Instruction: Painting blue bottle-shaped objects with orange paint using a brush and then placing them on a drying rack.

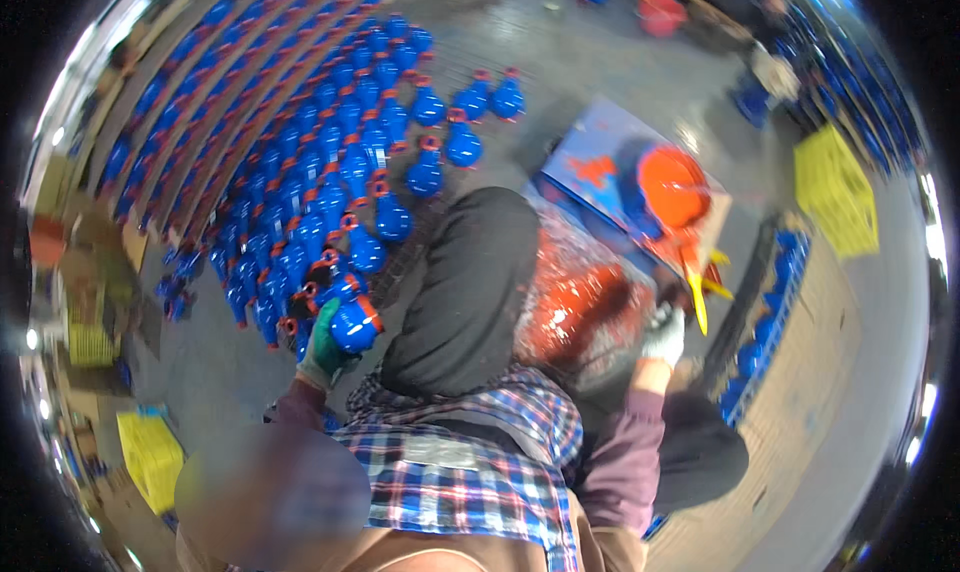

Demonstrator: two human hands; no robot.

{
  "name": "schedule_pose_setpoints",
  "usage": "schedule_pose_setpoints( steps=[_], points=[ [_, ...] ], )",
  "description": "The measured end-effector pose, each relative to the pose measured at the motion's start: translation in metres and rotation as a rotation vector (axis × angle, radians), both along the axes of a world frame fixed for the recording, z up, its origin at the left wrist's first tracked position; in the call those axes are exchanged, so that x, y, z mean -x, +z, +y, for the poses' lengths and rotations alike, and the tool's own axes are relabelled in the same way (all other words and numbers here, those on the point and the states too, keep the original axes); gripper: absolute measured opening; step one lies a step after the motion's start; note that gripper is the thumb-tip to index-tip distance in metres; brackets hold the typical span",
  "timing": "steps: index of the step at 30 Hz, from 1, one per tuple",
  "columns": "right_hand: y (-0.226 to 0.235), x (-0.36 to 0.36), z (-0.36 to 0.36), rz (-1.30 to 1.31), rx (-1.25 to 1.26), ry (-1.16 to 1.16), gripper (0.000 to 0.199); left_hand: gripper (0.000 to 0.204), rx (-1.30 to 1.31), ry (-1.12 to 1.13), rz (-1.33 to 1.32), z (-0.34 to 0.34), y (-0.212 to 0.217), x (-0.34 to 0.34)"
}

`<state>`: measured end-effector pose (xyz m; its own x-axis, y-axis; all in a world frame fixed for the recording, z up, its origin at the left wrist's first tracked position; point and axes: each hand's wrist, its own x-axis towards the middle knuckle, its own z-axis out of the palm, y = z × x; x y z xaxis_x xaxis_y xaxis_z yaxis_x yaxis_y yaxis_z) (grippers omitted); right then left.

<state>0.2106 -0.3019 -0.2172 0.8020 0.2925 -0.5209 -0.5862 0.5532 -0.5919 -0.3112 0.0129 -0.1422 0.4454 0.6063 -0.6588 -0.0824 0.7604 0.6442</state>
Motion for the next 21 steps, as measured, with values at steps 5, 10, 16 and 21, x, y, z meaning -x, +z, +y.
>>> schedule_pose_setpoints(
  steps=[5,10,16,21],
  points=[
    [0.13,0.082,0.075,-0.331,0.409,0.102,0.023,0.057,0.019,0.314,-0.128,-0.024,0.02,0.017],
    [0.179,0.083,0.058,-0.843,0.829,0.168,0.041,0.056,-0.073,0.202,-0.177,-0.041,0.004,0.035],
    [0.239,0.097,0.137,-1.139,0.582,0.147,0.029,0.054,0.015,0.297,-0.25,-0.031,-0.001,0.061],
    [0.339,0.148,0.249,-1.541,0.658,0.492,0.029,0.049,0.079,0.285,-0.269,-0.017,0.009,0.093]
  ],
)
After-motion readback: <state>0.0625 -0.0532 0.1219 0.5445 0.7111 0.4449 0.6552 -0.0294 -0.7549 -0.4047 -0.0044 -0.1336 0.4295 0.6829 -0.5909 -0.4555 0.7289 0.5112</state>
